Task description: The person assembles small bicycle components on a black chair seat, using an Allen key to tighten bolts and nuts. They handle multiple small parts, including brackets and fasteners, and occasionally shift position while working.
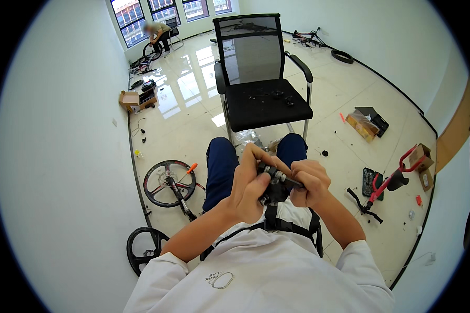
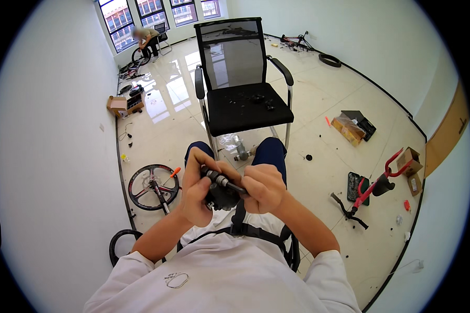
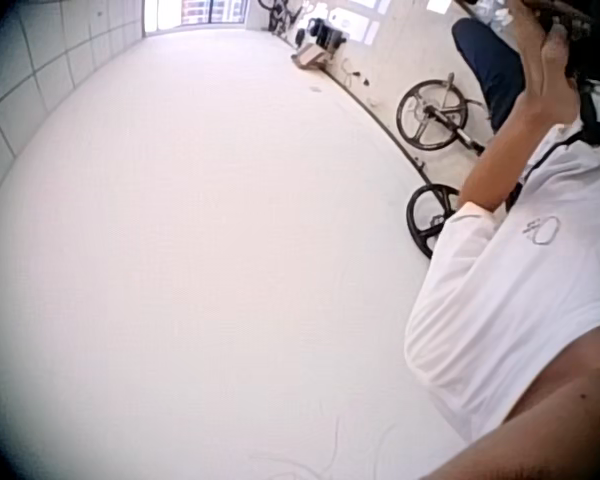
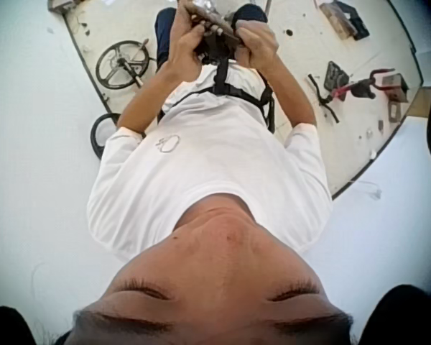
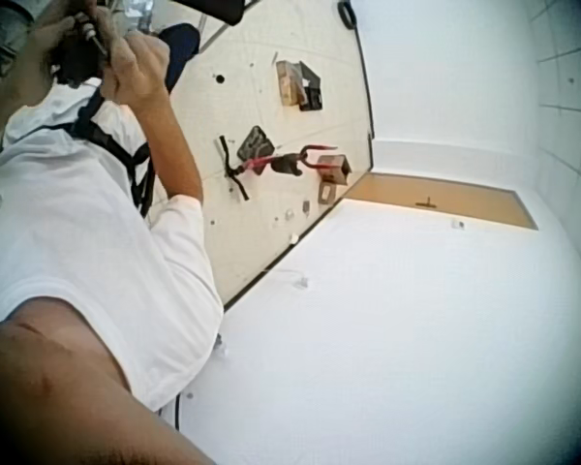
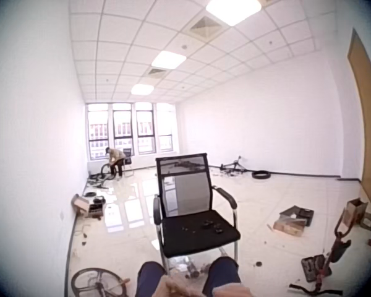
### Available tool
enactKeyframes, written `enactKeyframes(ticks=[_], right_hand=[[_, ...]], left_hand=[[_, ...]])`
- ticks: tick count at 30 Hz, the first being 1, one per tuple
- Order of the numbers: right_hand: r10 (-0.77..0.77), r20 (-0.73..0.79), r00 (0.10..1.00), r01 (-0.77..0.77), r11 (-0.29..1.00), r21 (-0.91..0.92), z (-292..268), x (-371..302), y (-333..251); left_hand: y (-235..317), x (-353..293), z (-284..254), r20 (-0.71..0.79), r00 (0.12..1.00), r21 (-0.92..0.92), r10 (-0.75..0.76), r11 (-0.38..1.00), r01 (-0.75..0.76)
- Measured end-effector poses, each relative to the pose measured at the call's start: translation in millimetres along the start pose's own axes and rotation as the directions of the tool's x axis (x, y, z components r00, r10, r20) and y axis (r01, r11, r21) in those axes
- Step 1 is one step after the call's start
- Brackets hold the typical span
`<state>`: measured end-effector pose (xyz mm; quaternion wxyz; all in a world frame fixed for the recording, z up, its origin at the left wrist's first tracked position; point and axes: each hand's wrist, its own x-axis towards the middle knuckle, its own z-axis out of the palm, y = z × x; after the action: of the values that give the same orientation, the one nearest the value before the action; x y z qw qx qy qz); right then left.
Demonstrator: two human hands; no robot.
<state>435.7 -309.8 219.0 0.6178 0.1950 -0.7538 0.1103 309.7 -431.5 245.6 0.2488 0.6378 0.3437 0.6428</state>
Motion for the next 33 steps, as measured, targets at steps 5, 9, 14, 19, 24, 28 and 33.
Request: enactKeyframes(ticks=[5, 9, 14, 19, 24, 28, 33], right_hand=[[0.06, -0.101, 0.993, -0.043, 0.986, 0.162, 14, 2, -16], [0.118, -0.086, 0.989, -0.109, 0.989, 0.099, 15, -1, -20], [0.251, -0.079, 0.965, -0.255, 0.966, -0.04, 17, 14, -27], [0.577, 0.013, 0.817, -0.576, 0.817, -0.012, 14, 8, -33], [0.801, 0.191, 0.567, -0.813, 0.507, 0.285, 12, 20, -41], [0.849, 0.362, 0.385, -0.882, 0.223, 0.416, 5, 29, -47], [0.866, 0.371, 0.336, -0.899, 0.178, 0.399, 3, 28, -40]], left_hand=[[-11, -6, -2, 0.043, 0.952, 0.065, 0.303, 0.95, -0.306], [-17, 0, -8, 0.085, 0.866, 0.166, 0.492, 0.85, -0.499], [-18, 13, -19, 0.128, 0.814, 0.233, 0.567, 0.78, -0.58], [-22, 15, -19, 0.13, 0.824, 0.492, 0.551, 0.686, -0.536], [-32, 13, -29, 0.162, 0.834, 0.573, 0.527, 0.638, -0.515], [-41, 13, -43, 0.226, 0.845, 0.481, 0.485, 0.699, -0.529], [-49, 8, -39, 0.121, 0.899, 0.316, 0.421, 0.842, -0.437]])
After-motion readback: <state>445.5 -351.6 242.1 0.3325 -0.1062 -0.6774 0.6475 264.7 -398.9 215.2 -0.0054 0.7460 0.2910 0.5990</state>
